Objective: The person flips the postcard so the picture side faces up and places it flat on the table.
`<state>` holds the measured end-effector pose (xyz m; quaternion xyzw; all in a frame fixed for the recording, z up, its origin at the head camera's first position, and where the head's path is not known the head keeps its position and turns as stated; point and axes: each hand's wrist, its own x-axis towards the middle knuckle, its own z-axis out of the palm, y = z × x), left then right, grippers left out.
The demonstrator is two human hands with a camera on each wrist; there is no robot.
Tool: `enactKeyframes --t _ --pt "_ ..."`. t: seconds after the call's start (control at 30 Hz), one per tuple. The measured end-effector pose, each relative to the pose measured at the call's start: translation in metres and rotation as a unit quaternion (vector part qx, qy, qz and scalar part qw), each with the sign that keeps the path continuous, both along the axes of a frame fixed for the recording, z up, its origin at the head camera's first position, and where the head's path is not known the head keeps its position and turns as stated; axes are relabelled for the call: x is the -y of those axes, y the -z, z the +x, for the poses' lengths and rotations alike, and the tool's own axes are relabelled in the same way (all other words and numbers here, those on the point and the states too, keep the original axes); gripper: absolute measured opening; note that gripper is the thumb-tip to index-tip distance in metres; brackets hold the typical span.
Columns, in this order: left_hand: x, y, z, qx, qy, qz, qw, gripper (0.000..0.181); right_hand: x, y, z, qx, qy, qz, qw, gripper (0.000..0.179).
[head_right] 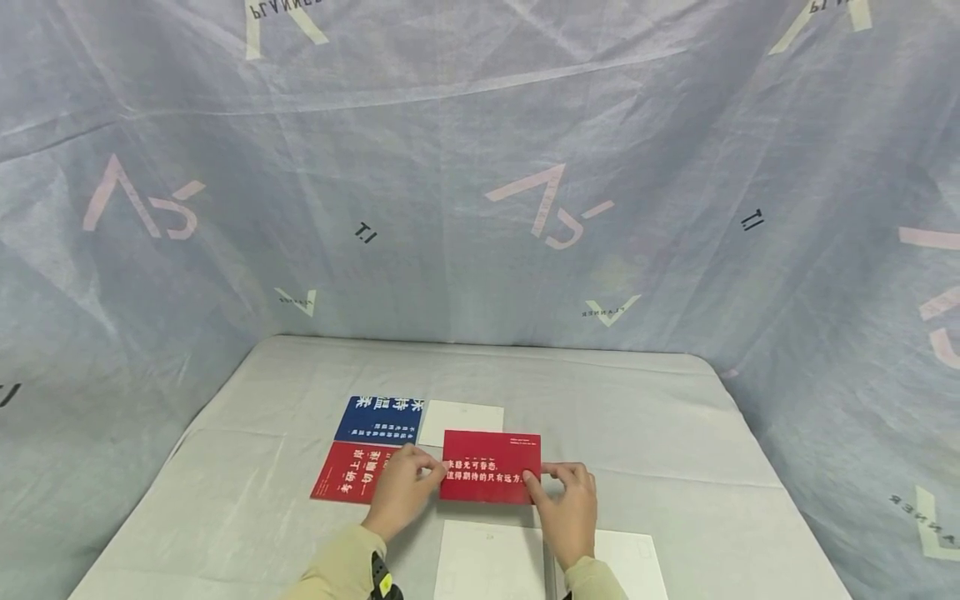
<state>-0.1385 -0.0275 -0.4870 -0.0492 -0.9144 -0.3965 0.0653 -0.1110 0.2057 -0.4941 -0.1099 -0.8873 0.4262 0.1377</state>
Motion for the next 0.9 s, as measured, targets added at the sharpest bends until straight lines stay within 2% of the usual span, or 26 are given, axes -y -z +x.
enactKeyframes --t 0.2,0.37,0.6,0.9 --pt "-0.009 0.0 0.0 -0.007 0.001 -0.025 0.9997 0.011 -0.008 0.001 0.0 -0.011 0.005 0.008 0.9999 0.032" --pt "-0.015 0.001 -0.001 -0.016 0.007 -0.03 0.9994 0.01 -0.013 0.001 0.0 -0.002 0.012 0.009 0.9999 0.031" --pt "-0.023 0.001 -0.001 -0.004 0.01 -0.032 0.9994 0.012 -0.021 -0.002 0.003 0.017 0.018 0.008 0.9997 0.031" --pt "-0.031 -0.001 0.0 -0.006 0.019 -0.035 0.9992 0.012 -0.03 -0.002 0.003 0.034 0.023 0.017 0.999 0.038"
